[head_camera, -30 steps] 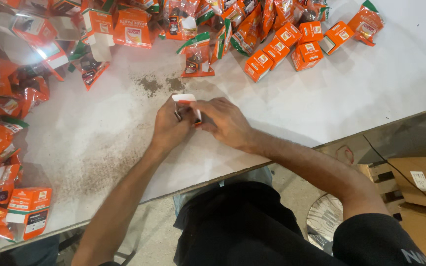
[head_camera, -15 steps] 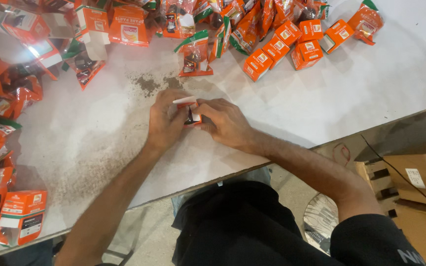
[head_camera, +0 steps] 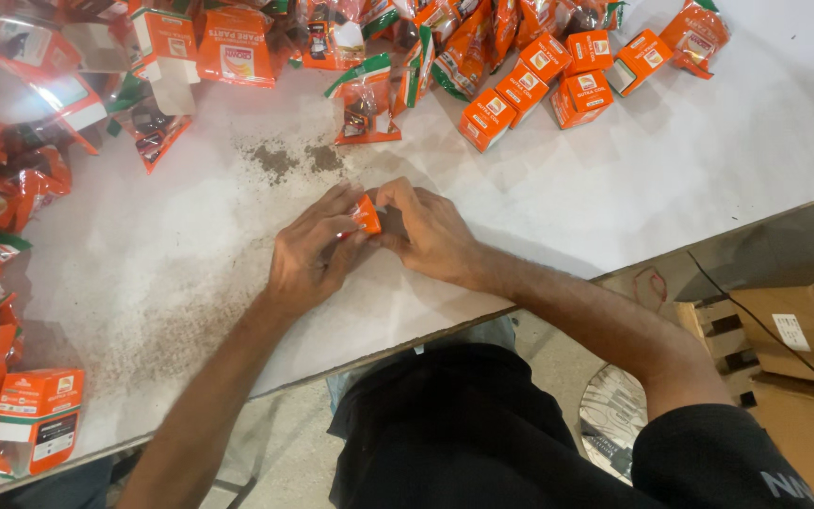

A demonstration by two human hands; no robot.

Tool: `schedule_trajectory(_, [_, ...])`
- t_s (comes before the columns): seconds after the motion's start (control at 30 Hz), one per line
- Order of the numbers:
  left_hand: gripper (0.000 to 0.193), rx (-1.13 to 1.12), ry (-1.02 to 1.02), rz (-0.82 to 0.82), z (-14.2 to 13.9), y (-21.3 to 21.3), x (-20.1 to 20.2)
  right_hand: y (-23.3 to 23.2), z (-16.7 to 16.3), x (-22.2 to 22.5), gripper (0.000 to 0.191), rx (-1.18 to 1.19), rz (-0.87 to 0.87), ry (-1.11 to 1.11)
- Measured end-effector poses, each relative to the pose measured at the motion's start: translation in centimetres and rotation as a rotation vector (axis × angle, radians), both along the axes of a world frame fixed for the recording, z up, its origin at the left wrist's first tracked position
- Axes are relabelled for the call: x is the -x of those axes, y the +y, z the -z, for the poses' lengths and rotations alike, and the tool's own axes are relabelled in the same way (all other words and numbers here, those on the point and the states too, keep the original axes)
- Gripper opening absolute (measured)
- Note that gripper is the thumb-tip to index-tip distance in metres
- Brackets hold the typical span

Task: The person picks up small orange product boxes and plastic-wrapped sachets from a pile on the table, opens a box, inserts a sachet into it, and closes the box, placing finished boxes with the completed pile. They repeat this packing cycle one item at a time throughout the episode.

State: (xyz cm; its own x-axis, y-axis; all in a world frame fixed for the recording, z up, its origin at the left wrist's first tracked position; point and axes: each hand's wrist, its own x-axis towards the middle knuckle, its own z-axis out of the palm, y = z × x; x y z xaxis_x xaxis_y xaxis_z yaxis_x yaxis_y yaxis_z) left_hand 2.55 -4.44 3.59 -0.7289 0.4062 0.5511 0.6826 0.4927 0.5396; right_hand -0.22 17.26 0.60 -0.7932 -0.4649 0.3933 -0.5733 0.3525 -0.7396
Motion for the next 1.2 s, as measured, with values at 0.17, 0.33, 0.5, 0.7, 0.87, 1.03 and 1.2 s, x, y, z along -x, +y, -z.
schedule_trajectory(0.17, [0.014, 0.113, 0.108, -0.015, 0.1, 0.2, -0.2, 0.0, -0.2, -0.1, 0.057, -0.032, -0.016, 0.04])
schedule_trajectory(0.33, [0.013, 0.089, 0.082, -0.037, -0.1, 0.3, -0.4, 0.0, -0.4, 0.1, 0.058, -0.035, -0.021, 0.066])
schedule_trajectory(0.5, [0.032, 0.203, 0.081, 0.089, -0.8, -0.5, -1.0, -0.1, -0.8, 0.1, 0.065, -0.076, -0.074, 0.013])
schedule_trajectory(0.7, [0.036, 0.162, 0.149, -0.107, 0.0, -2.6, 0.1, 2.0, -2.1, 1.9, 0.06, -0.293, 0.126, 0.543])
schedule_trajectory(0.87, [0.057, 0.091, 0.368, -0.648, -1.0, -8.5, 7.8, 8.0, -1.9, 4.3, 0.068, -0.544, 0.555, 0.461])
schedule_trajectory(1.03, [0.021, 0.126, 0.366, -0.721, -4.4, -10.1, 14.2, 6.1, -0.6, 3.7, 0.077, -0.374, 0.421, 0.654])
schedule_trajectory(1.2, [0.019, 0.41, 0.525, 0.022, -6.1, -2.4, 10.3, 3.6, -0.6, 2.1, 0.093, 0.077, 0.021, 0.276])
